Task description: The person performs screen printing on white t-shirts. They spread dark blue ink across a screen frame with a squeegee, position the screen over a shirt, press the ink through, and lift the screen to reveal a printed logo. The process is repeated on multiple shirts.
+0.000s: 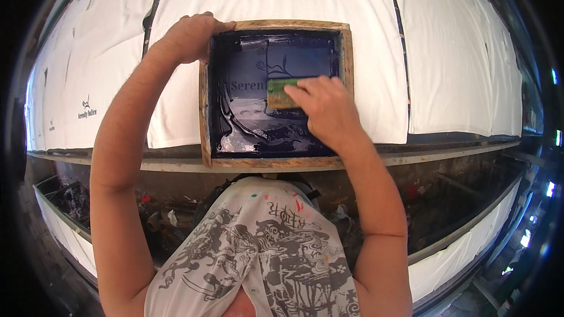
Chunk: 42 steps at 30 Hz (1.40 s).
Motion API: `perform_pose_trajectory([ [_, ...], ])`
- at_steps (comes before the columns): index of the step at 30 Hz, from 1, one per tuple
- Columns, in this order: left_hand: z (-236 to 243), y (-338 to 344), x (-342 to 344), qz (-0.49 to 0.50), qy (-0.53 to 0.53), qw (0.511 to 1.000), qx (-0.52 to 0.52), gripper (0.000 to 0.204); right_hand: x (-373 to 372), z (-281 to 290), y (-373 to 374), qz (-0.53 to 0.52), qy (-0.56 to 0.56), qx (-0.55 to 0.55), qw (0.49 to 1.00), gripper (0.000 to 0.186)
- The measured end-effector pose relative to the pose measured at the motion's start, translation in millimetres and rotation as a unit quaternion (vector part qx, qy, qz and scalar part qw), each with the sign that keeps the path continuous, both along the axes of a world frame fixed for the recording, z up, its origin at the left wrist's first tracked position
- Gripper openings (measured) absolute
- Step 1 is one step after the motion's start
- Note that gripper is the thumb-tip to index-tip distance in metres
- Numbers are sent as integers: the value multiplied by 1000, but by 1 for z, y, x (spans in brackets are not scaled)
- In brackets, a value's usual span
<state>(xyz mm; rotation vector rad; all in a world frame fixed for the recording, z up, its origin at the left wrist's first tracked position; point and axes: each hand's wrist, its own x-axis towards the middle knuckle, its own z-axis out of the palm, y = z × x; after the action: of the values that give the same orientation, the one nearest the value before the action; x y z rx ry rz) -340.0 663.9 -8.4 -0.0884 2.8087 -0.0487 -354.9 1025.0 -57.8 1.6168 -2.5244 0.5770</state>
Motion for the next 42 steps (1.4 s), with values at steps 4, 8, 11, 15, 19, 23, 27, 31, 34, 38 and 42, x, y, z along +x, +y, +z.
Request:
perform_pose_trajectory([
  [4, -3, -4, 1, -13, 14, 1000, 12, 96, 32, 6, 16, 14, 4, -4, 1000, 45],
  [8, -7, -5, -3, -9, 16, 1000, 14, 82, 22, 32, 8, 51, -84, 55, 994, 46],
  [11, -8, -7, -8, -26, 7, 1000, 17, 80, -11, 38, -26, 53, -89, 73, 992, 47],
  [15, -2, -3, -4, -24, 10, 1000, 11, 82, -42, 19, -97, -9, -57, 22, 998, 46],
  [19, -5, -2, -5, -32, 14, 999, -4, 85, -28, 9, -112, -26, -10, 18, 999, 49],
  [23, -8, -4, -5, -37, -3, 999, -21, 83, 26, -4, -83, 26, 7, -4, 1000, 53],
  [27, -3, -4, -4, -35, -1, 999, -5, 82, 69, -1, -61, 22, -7, -11, 1000, 50],
  [31, 0, -4, -8, -41, -23, 999, -6, 83, 70, 10, -52, 17, -41, 2, 999, 44],
  [34, -1, -5, -10, -40, -25, 999, -2, 85, 42, 37, -61, 14, -119, 59, 991, 41],
  [38, -5, -5, -8, -20, -15, 1000, 15, 92, -4, 43, -86, -13, -93, 81, 992, 40],
  [42, 1, -4, -2, 15, -17, 998, 52, 100, -42, 25, -105, -15, -72, 41, 996, 40],
])
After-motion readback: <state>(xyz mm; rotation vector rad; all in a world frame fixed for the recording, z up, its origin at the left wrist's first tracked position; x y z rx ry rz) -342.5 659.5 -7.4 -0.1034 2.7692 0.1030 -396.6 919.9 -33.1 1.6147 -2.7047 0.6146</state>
